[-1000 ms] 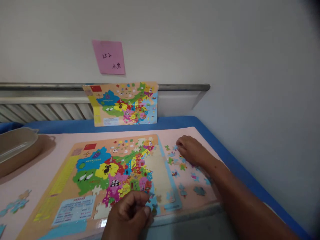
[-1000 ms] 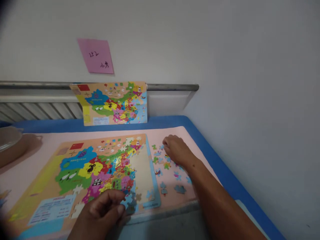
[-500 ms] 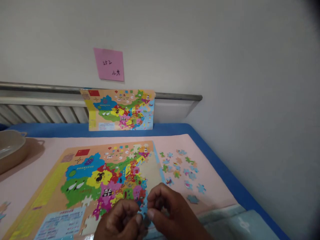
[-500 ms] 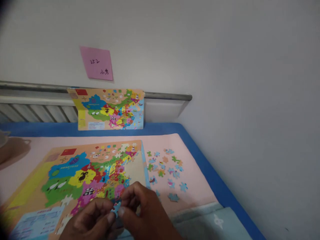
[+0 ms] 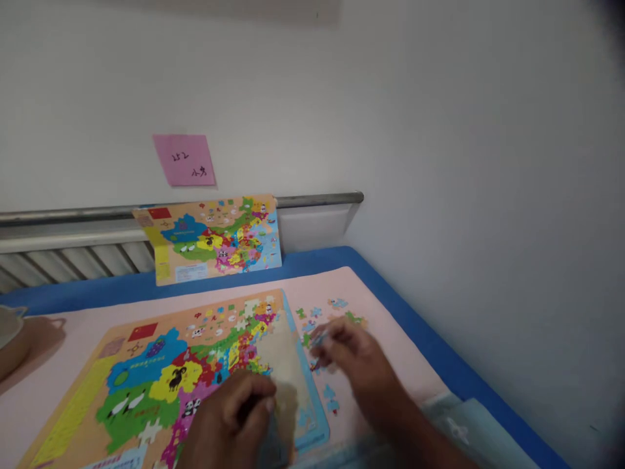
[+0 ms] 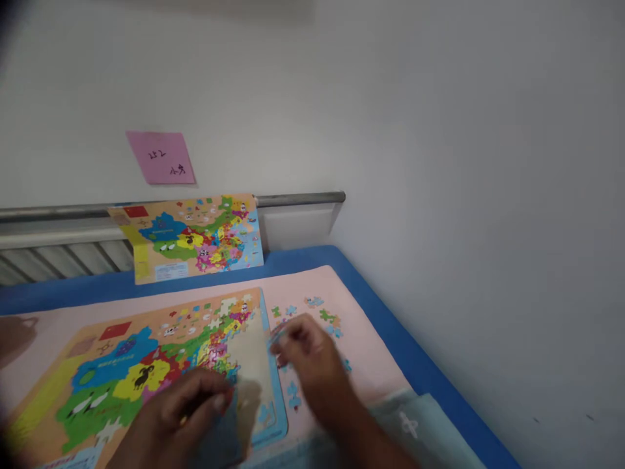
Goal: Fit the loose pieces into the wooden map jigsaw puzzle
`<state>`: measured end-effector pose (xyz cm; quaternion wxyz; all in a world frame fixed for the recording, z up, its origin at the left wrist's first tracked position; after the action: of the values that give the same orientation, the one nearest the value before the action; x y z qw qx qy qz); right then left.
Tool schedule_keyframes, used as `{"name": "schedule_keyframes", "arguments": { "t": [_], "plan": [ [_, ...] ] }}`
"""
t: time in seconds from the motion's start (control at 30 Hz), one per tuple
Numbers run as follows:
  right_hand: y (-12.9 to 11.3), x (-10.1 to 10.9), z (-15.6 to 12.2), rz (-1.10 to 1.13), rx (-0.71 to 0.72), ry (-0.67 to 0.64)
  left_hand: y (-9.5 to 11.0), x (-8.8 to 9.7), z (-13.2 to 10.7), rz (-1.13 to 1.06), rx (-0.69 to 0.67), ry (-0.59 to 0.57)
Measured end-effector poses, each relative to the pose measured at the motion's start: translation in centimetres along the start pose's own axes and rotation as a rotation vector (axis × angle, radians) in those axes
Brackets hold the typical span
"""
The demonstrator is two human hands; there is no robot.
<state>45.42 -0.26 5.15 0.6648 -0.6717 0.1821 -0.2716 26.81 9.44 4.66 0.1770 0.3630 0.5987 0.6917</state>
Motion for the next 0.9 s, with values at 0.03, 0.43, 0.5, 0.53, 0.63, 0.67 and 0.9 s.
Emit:
{"name": "schedule_keyframes", "arguments": {
  "t": [0.03,0.43,0.5,0.53,0.63,0.67,0.9],
  "plan": [
    [0.2,1.9,1.0,0.027,-0.025,0.117,1.2,-0.3,1.5,0.139,-0.101,-0.032],
    [3.4,6.2,4.7,-0.007,-0.092,0.304,0.5,-8.0,14.4,0.881,-0.245,-0.132],
    [3.6,6.0,4.8,-0.014,-0.09,0.28,0.7,-8.1,15.2,0.89,-0.276,-0.141],
    [3.7,5.9,4.8,-0.021,-0.088,0.267,0.8,-8.2,15.7,0.887,-0.292,-0.154],
    [4.4,5.9,5.0,-0.057,-0.097,0.236,1.1,-9.0,17.5,0.872,-0.32,-0.252],
    [4.6,6.0,5.1,-0.069,-0.107,0.229,1.1,-9.4,18.0,0.87,-0.322,-0.29],
    [4.5,6.0,5.1,-0.047,-0.126,0.23,0.4,-10.2,18.9,0.77,-0.319,-0.335]
  ]
}}
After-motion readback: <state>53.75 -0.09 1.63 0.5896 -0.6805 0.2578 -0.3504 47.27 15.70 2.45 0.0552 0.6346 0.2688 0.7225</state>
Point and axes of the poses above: each hand's wrist, its own z-axis towards the middle knuckle, its own x-axis out of the back of the hand, y = z × x, the point moved 4 cm from there along z, towards the middle knuckle, and after that the axes turned 11 degrees about -z, right-handed, at the moved point
